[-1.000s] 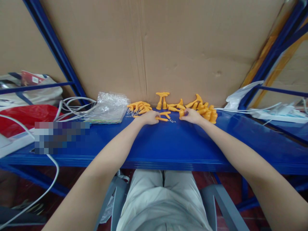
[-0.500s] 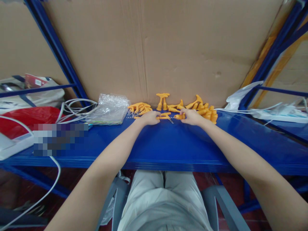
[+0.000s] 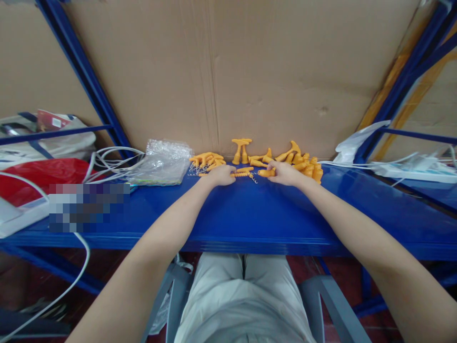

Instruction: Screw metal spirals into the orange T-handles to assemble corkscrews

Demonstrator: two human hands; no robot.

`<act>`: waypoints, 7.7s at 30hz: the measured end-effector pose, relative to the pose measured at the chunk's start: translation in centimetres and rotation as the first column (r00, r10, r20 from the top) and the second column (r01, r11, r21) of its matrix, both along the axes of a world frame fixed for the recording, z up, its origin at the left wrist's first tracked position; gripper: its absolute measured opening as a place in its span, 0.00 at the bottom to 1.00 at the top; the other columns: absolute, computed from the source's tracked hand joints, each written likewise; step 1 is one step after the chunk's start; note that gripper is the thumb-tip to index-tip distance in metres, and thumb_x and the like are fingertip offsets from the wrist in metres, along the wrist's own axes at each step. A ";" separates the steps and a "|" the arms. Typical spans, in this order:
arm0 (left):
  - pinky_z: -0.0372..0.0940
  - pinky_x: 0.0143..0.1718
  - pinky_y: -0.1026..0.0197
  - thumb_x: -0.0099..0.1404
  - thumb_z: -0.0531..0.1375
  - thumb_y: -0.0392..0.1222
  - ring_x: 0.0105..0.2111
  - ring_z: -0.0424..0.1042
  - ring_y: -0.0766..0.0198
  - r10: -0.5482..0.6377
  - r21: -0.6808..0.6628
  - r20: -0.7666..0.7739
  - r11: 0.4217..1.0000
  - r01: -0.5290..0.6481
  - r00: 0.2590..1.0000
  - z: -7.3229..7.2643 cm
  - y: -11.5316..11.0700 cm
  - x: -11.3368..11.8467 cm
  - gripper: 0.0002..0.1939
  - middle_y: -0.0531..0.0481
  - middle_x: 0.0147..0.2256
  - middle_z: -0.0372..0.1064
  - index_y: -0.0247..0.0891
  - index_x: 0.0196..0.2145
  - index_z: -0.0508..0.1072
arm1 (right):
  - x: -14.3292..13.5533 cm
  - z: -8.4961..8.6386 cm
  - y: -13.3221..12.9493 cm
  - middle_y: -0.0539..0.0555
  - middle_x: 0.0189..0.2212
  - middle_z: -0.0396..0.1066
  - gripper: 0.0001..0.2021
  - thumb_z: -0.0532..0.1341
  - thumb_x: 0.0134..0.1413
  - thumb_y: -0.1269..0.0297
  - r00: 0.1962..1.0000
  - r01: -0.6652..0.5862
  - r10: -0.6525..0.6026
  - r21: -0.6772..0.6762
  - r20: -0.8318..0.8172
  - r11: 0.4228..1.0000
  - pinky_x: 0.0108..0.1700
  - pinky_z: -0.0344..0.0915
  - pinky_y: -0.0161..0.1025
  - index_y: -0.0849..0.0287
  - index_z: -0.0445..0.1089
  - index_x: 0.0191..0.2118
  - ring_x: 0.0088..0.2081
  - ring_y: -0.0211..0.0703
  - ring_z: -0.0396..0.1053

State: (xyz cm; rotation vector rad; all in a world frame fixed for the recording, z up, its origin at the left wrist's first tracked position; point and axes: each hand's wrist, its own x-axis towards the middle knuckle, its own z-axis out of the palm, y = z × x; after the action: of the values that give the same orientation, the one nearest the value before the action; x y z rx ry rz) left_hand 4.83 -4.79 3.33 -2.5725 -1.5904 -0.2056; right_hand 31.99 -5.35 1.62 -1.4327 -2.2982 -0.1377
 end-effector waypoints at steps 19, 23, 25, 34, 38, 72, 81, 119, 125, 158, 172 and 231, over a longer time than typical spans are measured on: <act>0.61 0.24 0.67 0.64 0.64 0.42 0.20 0.66 0.69 -0.067 -0.153 0.571 0.971 0.186 0.818 -1.2 0.8 0.7 0.09 0.55 0.23 0.71 0.36 0.41 0.74 | -0.6 -0.3 0.4 0.60 0.49 0.78 0.14 0.63 0.60 0.66 0.947 -0.220 0.226 0.054 -0.226 0.974 0.57 0.71 0.54 0.58 0.78 0.50 0.51 0.53 0.76; 0.65 0.31 0.65 0.59 0.66 0.39 0.28 0.73 0.64 -0.156 0.084 0.453 0.988 0.132 0.878 -1.4 0.7 0.6 0.12 0.54 0.26 0.74 0.38 0.41 0.75 | -0.1 -0.7 0.9 0.60 0.56 0.75 0.18 0.66 0.56 0.67 0.879 -0.271 0.235 -0.029 -0.414 0.962 0.57 0.73 0.51 0.57 0.75 0.53 0.55 0.50 0.74; 0.65 0.34 0.63 0.59 0.65 0.39 0.32 0.76 0.61 -0.174 0.155 0.373 0.980 0.123 0.911 -1.4 0.6 0.6 0.13 0.52 0.30 0.77 0.39 0.43 0.76 | 0.3 -0.6 0.9 0.60 0.56 0.74 0.20 0.68 0.53 0.68 0.837 -0.291 0.210 -0.087 -0.506 0.953 0.57 0.73 0.51 0.57 0.73 0.53 0.56 0.49 0.74; 0.66 0.39 0.63 0.64 0.64 0.42 0.38 0.78 0.58 -0.179 0.247 0.313 0.964 0.102 0.933 -1.2 0.5 0.3 0.13 0.49 0.37 0.80 0.40 0.46 0.74 | -0.9 1.0 -1.4 0.55 0.30 0.76 0.14 0.66 0.64 0.53 0.626 -0.357 -0.078 -0.374 -0.776 0.856 0.50 0.78 0.50 0.57 0.68 0.33 0.31 0.44 0.79; 0.66 0.40 0.62 0.64 0.64 0.43 0.40 0.78 0.57 -0.166 0.254 0.306 0.963 0.087 0.937 -1.2 0.6 0.3 0.14 0.48 0.39 0.80 0.39 0.47 0.75 | -1.2 0.9 -1.5 0.56 0.28 0.76 0.19 0.64 0.65 0.48 0.623 -0.317 -0.137 -0.408 -0.770 0.856 0.47 0.79 0.47 0.57 0.65 0.31 0.31 0.45 0.79; 0.61 0.33 0.63 0.64 0.66 0.50 0.31 0.76 0.60 -0.234 0.312 0.373 0.943 0.116 0.898 -1.6 1.1 0.1 0.12 0.52 0.28 0.77 0.39 0.38 0.76 | -0.8 0.6 -1.3 0.51 0.20 0.71 0.26 0.72 0.49 0.39 0.594 -0.522 0.026 -0.361 -0.804 0.773 0.26 0.64 0.35 0.59 0.69 0.26 0.21 0.34 0.66; 0.61 0.33 0.63 0.63 0.67 0.47 0.33 0.75 0.60 -0.257 0.357 0.363 0.926 0.121 0.896 -1.9 1.4 0.0 0.11 0.49 0.32 0.78 0.38 0.39 0.76 | -1.1 0.6 -1.2 0.52 0.19 0.70 0.27 0.69 0.52 0.37 0.572 -0.552 0.034 -0.353 -0.820 0.755 0.24 0.64 0.36 0.59 0.69 0.26 0.19 0.35 0.64; 0.62 0.33 0.63 0.59 0.70 0.52 0.29 0.73 0.62 -0.209 0.292 0.509 0.954 0.061 0.835 -1.0 0.3 1.6 0.15 0.51 0.26 0.74 0.38 0.33 0.75 | -1.7 0.7 -0.7 0.66 0.41 0.78 0.18 0.54 0.69 0.61 0.942 -0.304 0.237 0.306 0.238 0.902 0.50 0.61 0.49 0.64 0.76 0.53 0.45 0.56 0.72; 0.63 0.35 0.62 0.61 0.68 0.53 0.34 0.76 0.58 -0.273 0.405 0.388 0.908 0.103 0.880 -1.2 0.7 1.4 0.15 0.47 0.33 0.77 0.38 0.36 0.75 | -1.7 0.9 -0.8 0.64 0.40 0.78 0.16 0.55 0.69 0.59 0.949 -0.295 0.246 0.281 0.196 0.913 0.49 0.61 0.48 0.62 0.76 0.50 0.43 0.55 0.73; 0.65 0.62 0.46 0.67 0.63 0.37 0.60 0.71 0.50 -0.451 0.165 0.175 0.890 0.425 0.875 -3.2 1.9 1.7 0.09 0.41 0.58 0.74 0.41 0.44 0.81 | 0.7 0.0 0.4 0.69 0.47 0.78 0.19 0.53 0.70 0.59 0.981 0.064 -0.116 0.303 0.157 0.951 0.51 0.60 0.49 0.66 0.75 0.54 0.49 0.61 0.73; 0.70 0.52 0.58 0.71 0.59 0.37 0.48 0.78 0.57 -0.480 0.066 0.092 0.877 0.476 0.872 -2.4 -0.8 3.3 0.11 0.43 0.47 0.79 0.37 0.46 0.81 | -2.5 3.2 1.1 0.68 0.55 0.75 0.17 0.59 0.68 0.63 0.928 0.223 -0.246 0.111 0.279 0.968 0.55 0.63 0.45 0.66 0.74 0.55 0.55 0.57 0.74; 0.71 0.52 0.59 0.68 0.59 0.34 0.48 0.79 0.56 -0.443 0.021 0.118 0.896 0.443 0.889 -2.0 -1.0 3.3 0.12 0.44 0.47 0.81 0.36 0.45 0.82 | -10.8 -1.0 6.9 0.67 0.48 0.79 0.09 0.62 0.66 0.64 0.860 0.358 -0.392 -0.160 -0.327 0.920 0.53 0.69 0.39 0.64 0.76 0.45 0.52 0.51 0.77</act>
State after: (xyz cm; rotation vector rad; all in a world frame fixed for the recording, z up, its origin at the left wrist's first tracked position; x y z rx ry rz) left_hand 8.16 -5.80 1.32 -2.9424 -1.0010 -0.4000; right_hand 21.15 1.55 0.64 -1.7798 -1.7377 0.1108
